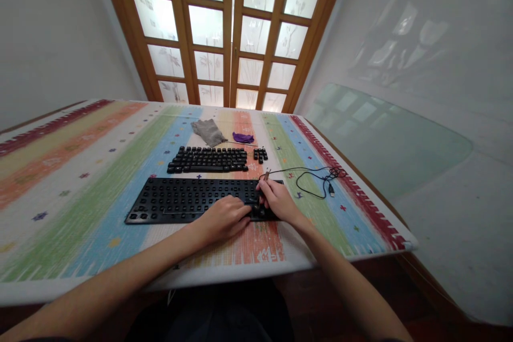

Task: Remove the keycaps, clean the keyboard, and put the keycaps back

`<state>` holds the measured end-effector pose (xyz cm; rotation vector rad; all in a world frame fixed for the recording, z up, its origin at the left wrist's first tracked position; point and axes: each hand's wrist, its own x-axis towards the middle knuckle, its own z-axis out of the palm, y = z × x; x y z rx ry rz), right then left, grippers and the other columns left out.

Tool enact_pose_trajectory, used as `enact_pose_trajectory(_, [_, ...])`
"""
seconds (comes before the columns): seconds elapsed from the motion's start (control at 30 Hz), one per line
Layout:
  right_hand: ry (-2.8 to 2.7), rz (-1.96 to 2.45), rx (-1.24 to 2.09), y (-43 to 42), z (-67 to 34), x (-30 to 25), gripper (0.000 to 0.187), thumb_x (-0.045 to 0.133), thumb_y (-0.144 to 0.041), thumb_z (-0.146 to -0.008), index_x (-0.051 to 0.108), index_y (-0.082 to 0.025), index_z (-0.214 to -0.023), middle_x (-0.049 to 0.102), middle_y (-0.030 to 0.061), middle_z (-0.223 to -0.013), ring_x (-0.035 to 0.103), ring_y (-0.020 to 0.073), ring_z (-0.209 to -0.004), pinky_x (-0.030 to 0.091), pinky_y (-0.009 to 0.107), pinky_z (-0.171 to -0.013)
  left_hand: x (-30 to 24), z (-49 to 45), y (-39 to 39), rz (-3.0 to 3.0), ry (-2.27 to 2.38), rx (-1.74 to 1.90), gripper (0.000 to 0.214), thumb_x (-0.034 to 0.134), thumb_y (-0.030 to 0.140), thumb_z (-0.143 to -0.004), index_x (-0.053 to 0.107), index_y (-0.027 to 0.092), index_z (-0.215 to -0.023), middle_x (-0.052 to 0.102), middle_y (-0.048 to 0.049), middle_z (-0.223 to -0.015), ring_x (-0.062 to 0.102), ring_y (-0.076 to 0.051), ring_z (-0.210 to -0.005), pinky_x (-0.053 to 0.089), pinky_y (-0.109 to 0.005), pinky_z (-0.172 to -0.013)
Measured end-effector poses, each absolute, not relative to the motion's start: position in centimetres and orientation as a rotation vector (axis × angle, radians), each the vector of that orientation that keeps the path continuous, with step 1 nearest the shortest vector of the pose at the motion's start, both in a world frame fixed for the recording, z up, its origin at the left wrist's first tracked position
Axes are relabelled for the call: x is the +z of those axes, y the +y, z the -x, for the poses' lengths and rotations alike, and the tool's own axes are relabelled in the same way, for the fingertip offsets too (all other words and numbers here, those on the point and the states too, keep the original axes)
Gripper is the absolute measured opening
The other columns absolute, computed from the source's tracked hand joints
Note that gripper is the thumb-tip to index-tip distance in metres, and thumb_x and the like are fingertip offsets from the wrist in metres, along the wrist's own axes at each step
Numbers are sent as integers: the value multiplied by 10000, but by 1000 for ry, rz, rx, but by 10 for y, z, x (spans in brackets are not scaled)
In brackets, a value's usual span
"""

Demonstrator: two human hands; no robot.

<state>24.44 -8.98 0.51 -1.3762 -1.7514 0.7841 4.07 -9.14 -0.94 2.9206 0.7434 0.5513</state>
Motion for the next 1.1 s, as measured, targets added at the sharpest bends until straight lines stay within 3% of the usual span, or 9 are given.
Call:
enact_pose_trajectory(0.2, [-1797, 1299, 856, -96, -252, 5, 389, 404, -503, -968, 572, -182, -826, 588, -25, -586, 546, 112, -474, 434, 232, -523, -6, -39, -87, -2826, 736, 621, 214, 525, 298, -939, 643, 160, -1052, 673, -91, -898, 609, -221, -899, 485, -335, -824])
enact_pose_trajectory(0.5, [-1758, 1239, 832, -107, -271, 17, 412, 437, -550, -948, 597, -174, -892, 628, 12, -662, 588, 134, -536, 467, 255, -555, 0, -44, -80, -2811, 711, 554, 163, 593, 310, -909, 684, 178, -941, 658, -74, -898, 559, -209, -857, 457, -343, -820])
enact_pose_trajectory(0.63, [-1712, 1228, 839, -109, -275, 22, 431, 443, -564, -939, 601, -163, -931, 644, 23, -674, 603, 142, -545, 483, 259, -554, 8, -51, -74, -2698, 764, 649, 239, 602, 372, -913, 659, 167, -1023, 665, -78, -937, 576, -215, -909, 464, -332, -826])
enact_pose_trajectory(0.87, [-1750, 1196, 746, -112, -277, 19, 366, 450, -490, -965, 613, -168, -1024, 633, 9, -665, 627, 147, -584, 491, 260, -604, 14, -64, -61, -2600, 739, 674, 225, 678, 344, -863, 665, 166, -1000, 681, -71, -971, 608, -214, -937, 467, -331, -851])
enact_pose_trajectory(1.0, [-1851, 1188, 620, -113, -280, 16, 293, 467, -409, -975, 637, -172, -973, 658, 26, -708, 630, 146, -593, 494, 277, -652, 16, -65, -58, -2619, 747, 687, 99, 619, 243, -895, 677, 163, -890, 670, -61, -880, 606, -198, -876, 464, -313, -808])
enact_pose_trajectory(1.1, [-1878, 1187, 577, -113, -281, 16, 258, 472, -365, -976, 643, -175, -938, 656, 20, -674, 631, 151, -587, 493, 285, -666, 17, -66, -58, -2634, 748, 681, 102, 638, 261, -876, 666, 163, -888, 656, -58, -874, 600, -198, -862, 467, -314, -792])
